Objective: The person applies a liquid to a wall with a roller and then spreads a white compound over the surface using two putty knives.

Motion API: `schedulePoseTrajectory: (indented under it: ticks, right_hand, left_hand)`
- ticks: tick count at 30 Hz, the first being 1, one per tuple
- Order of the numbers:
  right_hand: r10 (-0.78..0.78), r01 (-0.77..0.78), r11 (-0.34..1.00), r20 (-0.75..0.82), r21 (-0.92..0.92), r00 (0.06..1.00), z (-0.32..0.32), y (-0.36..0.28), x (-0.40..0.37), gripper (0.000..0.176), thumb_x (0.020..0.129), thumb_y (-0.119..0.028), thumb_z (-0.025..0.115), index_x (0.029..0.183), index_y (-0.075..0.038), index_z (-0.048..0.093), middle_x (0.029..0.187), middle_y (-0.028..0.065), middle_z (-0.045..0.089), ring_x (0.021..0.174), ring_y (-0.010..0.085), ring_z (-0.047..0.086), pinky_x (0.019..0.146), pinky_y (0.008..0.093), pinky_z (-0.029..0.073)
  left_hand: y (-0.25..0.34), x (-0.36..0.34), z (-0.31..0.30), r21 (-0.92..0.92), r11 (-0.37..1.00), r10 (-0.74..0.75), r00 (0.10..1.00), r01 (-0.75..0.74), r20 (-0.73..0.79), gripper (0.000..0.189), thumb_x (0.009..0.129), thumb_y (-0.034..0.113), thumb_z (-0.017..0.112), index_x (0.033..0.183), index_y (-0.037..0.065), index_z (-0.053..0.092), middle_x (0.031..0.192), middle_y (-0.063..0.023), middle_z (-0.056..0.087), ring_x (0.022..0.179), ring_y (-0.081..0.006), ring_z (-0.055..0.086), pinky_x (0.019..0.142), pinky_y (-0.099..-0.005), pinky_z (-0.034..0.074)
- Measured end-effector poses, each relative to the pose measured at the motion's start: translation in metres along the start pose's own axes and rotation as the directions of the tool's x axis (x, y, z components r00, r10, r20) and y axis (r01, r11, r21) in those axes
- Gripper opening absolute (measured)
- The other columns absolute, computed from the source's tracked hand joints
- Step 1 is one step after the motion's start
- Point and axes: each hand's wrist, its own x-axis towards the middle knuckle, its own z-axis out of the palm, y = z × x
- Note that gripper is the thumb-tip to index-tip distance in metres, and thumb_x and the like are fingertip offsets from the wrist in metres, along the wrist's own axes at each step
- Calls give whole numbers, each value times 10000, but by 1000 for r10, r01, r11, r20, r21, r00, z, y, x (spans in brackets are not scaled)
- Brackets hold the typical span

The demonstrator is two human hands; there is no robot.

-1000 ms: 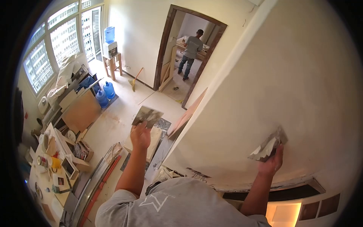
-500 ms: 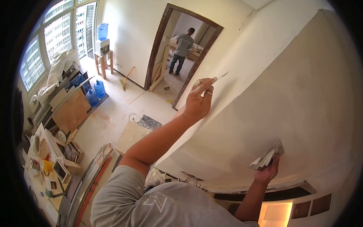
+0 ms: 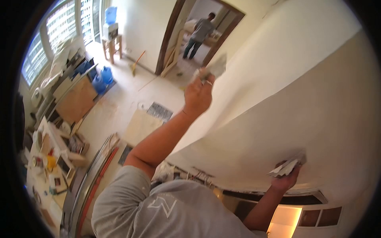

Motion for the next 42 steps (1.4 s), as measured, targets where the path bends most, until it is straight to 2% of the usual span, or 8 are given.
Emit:
schedulePoseTrajectory:
  ticks: [5,10,21,27,31,34,38,42]
  right_hand:
    - [94,-93,996,48,-14,994,13,-1,-4,394,1035,-451,479,1118,-81,585,886,69,621,730,179,571,575,311,459]
    - [422,-549,834,572,60,703,57,56,-35,443,1020,-448,495,1074,-22,602,942,103,628,805,217,608,589,341,501]
    - [876,-950,170,400,263,268,162,173,-96,445,1078,-296,404,1360,29,518,1339,174,599,1225,270,588,1075,410,452]
    - [659,-526,752,487,-398,573,126,193,-114,433,1075,-283,417,1372,21,500,1341,155,587,1227,245,580,1034,371,490]
    - [884,-940,342,338,2,323,180,160,-112,389,1043,-294,511,1329,-34,548,1218,80,654,1098,195,642,903,325,550]
    - [777,-793,591,371,-151,509,161,183,-112,378,1030,-335,536,1289,-63,580,1190,54,663,1038,185,658,833,304,541]
    - [364,-217,911,437,-349,823,162,204,-114,442,1037,-334,507,1359,-32,532,1280,149,602,1112,271,618,877,389,520]
    - [-166,518,798,713,-309,681,142,226,-122,470,1026,-233,473,1430,6,462,1279,250,584,1051,391,602,883,486,493]
  left_hand:
    - [-2,-25,-96,-378,915,-220,960,141,-174,180,985,94,599,1105,-28,654,973,2,681,868,-71,555,794,-240,456]
    - [30,-81,-180,114,987,-97,987,112,-126,228,967,40,575,1177,-23,637,910,9,629,754,-42,513,638,-219,402]
    - [102,-197,-187,214,920,159,813,-328,561,493,761,124,797,1239,145,678,1240,-187,619,1105,-383,632,967,-506,519]
    - [112,-233,-189,480,788,89,843,-385,530,523,790,134,736,1303,122,639,1299,-173,587,1180,-398,583,1013,-483,496]
    - [105,-256,-208,670,673,17,913,-312,408,492,807,115,707,1293,114,633,1258,-164,600,1168,-379,584,997,-446,500]
    - [88,-276,-234,795,570,-114,938,-208,327,490,814,71,694,1299,81,624,1207,-143,623,1122,-317,630,929,-428,530]
    - [88,-300,-241,174,594,-709,613,786,-349,348,928,114,620,1273,78,596,1156,-125,647,1053,-272,663,918,-437,544]
    - [107,-293,-206,-696,415,-907,329,586,-264,298,964,167,572,1222,19,560,1120,-146,662,1046,-281,679,944,-465,547]
